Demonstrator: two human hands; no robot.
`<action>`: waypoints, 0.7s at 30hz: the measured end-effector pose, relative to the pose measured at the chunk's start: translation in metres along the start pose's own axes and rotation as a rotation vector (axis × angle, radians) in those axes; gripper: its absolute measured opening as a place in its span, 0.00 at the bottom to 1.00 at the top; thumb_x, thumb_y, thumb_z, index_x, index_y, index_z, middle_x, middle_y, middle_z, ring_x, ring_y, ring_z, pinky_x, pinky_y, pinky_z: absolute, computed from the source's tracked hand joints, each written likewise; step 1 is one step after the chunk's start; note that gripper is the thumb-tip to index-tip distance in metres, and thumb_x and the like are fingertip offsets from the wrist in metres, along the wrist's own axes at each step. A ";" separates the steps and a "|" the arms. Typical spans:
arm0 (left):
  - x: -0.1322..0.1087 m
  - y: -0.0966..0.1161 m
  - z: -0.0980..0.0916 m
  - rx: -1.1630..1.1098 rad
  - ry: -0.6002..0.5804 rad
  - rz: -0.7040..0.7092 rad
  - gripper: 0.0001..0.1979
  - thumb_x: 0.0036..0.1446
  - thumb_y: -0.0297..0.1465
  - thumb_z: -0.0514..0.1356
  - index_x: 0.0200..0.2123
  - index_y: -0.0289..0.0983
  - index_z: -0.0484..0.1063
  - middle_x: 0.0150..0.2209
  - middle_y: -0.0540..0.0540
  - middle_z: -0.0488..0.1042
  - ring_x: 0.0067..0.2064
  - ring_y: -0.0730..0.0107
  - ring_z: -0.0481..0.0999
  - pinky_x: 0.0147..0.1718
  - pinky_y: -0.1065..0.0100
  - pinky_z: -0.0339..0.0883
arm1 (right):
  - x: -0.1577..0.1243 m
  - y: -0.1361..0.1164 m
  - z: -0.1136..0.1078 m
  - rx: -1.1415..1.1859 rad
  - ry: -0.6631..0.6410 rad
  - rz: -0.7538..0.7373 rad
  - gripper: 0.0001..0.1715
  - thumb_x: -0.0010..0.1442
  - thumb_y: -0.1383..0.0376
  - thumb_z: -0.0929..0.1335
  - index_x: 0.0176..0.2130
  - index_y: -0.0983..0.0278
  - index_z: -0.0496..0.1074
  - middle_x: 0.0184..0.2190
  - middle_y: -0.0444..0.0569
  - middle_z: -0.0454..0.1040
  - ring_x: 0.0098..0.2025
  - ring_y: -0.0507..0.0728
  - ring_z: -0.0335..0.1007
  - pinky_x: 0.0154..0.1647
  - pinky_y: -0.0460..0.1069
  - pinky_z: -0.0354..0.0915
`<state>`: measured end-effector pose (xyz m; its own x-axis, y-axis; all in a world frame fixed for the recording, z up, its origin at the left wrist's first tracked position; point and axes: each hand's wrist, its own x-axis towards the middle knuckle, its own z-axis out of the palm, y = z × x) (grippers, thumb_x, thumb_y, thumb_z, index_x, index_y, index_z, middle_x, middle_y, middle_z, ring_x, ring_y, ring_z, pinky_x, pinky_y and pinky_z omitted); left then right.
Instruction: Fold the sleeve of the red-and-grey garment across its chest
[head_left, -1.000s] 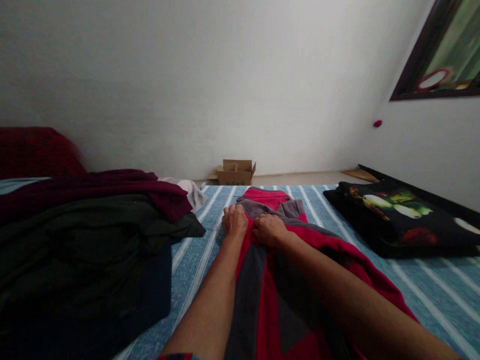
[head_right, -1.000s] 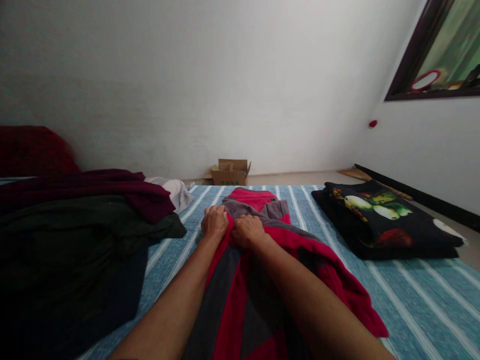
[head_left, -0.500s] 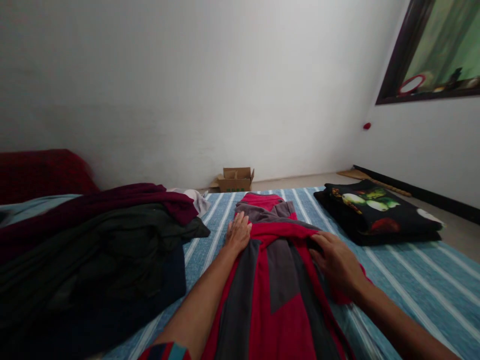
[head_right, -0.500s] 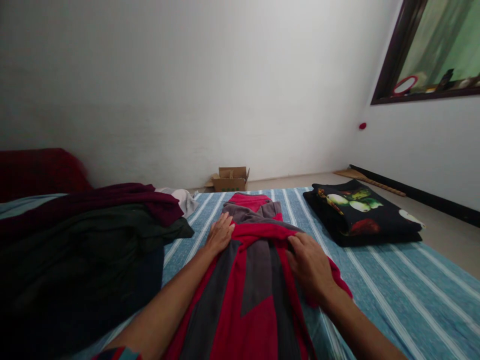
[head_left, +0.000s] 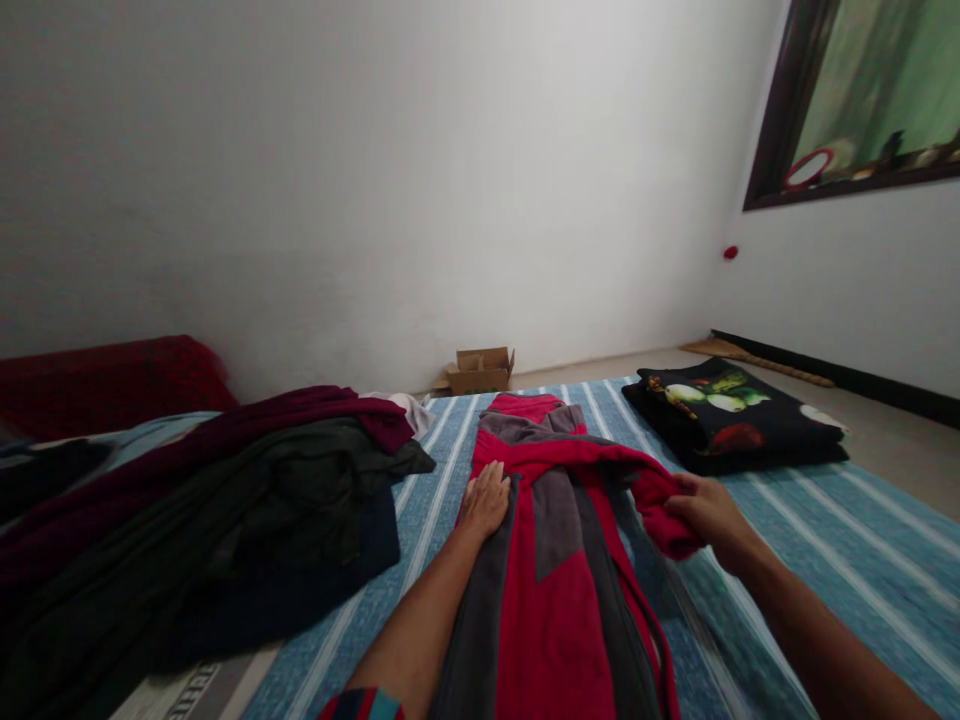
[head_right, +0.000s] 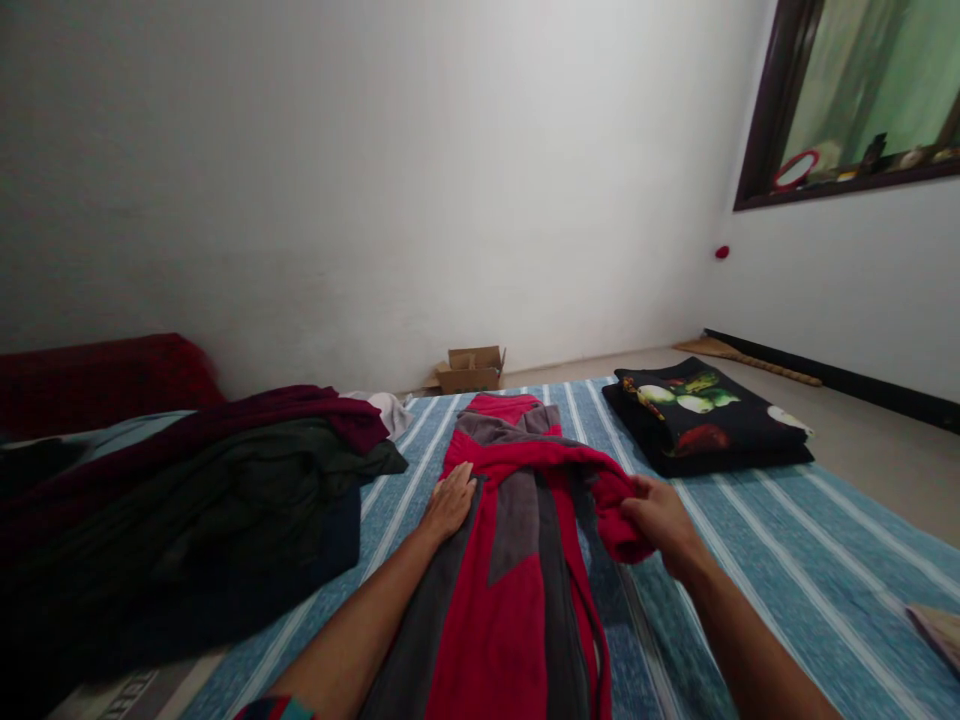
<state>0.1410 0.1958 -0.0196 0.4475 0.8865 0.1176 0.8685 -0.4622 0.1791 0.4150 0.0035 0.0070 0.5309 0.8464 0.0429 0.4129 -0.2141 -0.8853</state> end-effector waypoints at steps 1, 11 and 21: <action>0.000 0.000 0.000 0.002 -0.002 0.003 0.23 0.63 0.32 0.41 0.60 0.35 0.55 0.63 0.40 0.56 0.64 0.66 0.53 0.60 0.59 0.47 | 0.003 -0.003 -0.011 0.041 -0.016 -0.006 0.21 0.47 0.69 0.62 0.43 0.64 0.70 0.32 0.47 0.76 0.29 0.56 0.71 0.30 0.48 0.62; 0.002 -0.006 0.002 -0.040 0.014 0.041 0.24 0.61 0.32 0.45 0.60 0.35 0.55 0.62 0.40 0.57 0.63 0.64 0.53 0.60 0.56 0.47 | 0.004 0.048 -0.038 -0.952 0.488 -0.309 0.21 0.54 0.68 0.63 0.48 0.70 0.68 0.44 0.61 0.70 0.47 0.66 0.64 0.44 0.56 0.60; -0.002 -0.008 -0.001 -0.106 0.168 0.122 0.15 0.58 0.27 0.49 0.49 0.39 0.63 0.53 0.45 0.69 0.58 0.68 0.64 0.56 0.62 0.56 | -0.001 0.070 -0.048 -0.086 0.388 0.283 0.30 0.44 0.45 0.69 0.38 0.65 0.73 0.29 0.52 0.76 0.34 0.64 0.72 0.34 0.55 0.65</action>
<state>0.1328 0.1976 -0.0203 0.4979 0.8121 0.3044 0.7790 -0.5730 0.2546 0.4789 -0.0354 -0.0334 0.8611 0.5083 -0.0098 0.2637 -0.4631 -0.8462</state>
